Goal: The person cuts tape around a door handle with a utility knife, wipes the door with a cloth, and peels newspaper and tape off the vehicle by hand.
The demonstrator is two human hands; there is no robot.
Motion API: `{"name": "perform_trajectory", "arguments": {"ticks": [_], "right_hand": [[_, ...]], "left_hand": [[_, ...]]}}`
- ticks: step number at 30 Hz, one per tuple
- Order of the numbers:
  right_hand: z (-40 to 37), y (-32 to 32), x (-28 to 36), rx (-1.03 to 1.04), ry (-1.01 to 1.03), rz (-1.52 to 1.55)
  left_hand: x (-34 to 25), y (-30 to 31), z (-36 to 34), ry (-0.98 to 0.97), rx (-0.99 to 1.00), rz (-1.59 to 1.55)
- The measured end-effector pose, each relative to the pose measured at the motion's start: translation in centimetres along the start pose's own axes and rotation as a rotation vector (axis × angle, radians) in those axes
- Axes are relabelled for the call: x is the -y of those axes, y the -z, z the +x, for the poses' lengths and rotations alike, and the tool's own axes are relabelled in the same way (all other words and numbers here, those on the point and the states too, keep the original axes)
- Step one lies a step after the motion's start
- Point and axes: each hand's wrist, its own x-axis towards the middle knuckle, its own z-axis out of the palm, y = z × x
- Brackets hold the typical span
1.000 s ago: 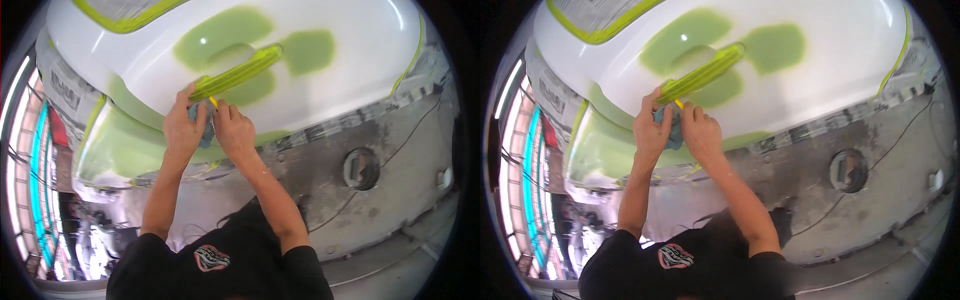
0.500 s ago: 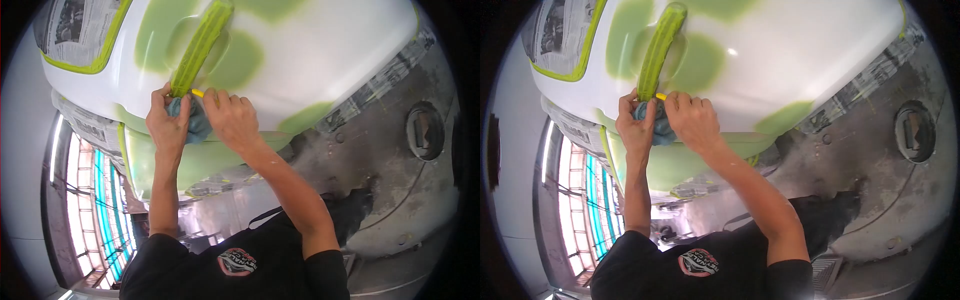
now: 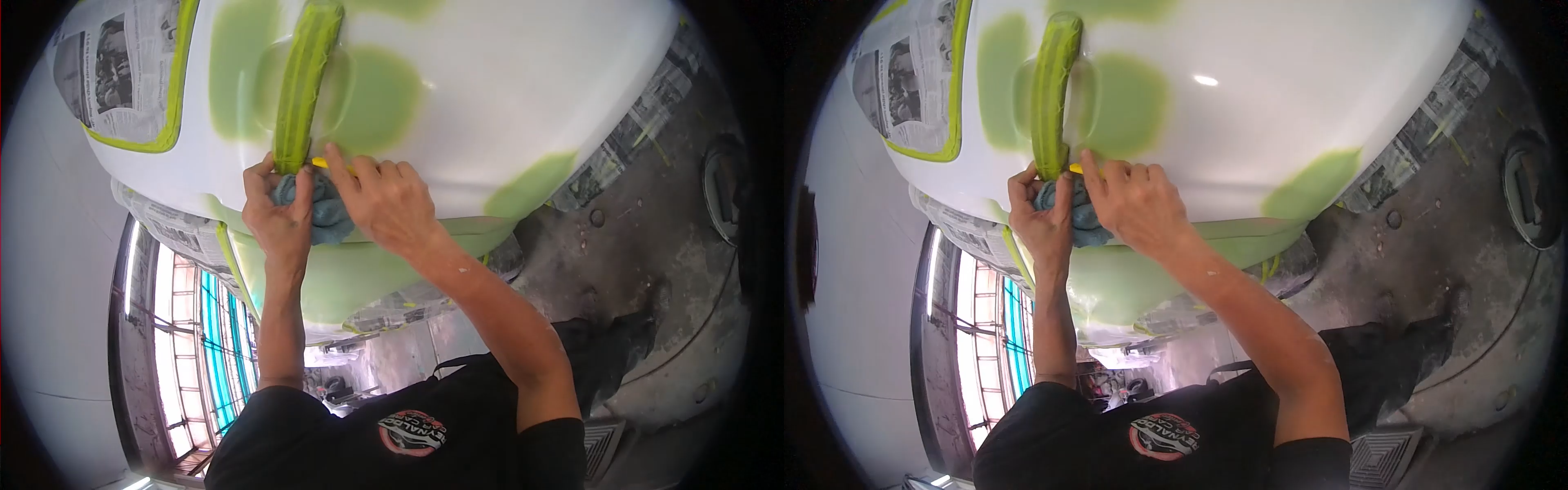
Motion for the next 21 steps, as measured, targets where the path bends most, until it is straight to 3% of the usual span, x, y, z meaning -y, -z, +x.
{"name": "perform_trajectory", "arguments": {"ticks": [21], "right_hand": [[-0.36, -0.06, 0.34, -0.018, -0.044, -0.045]], "left_hand": [[0.62, -0.08, -0.1, -0.041, -0.006, 0.02]]}}
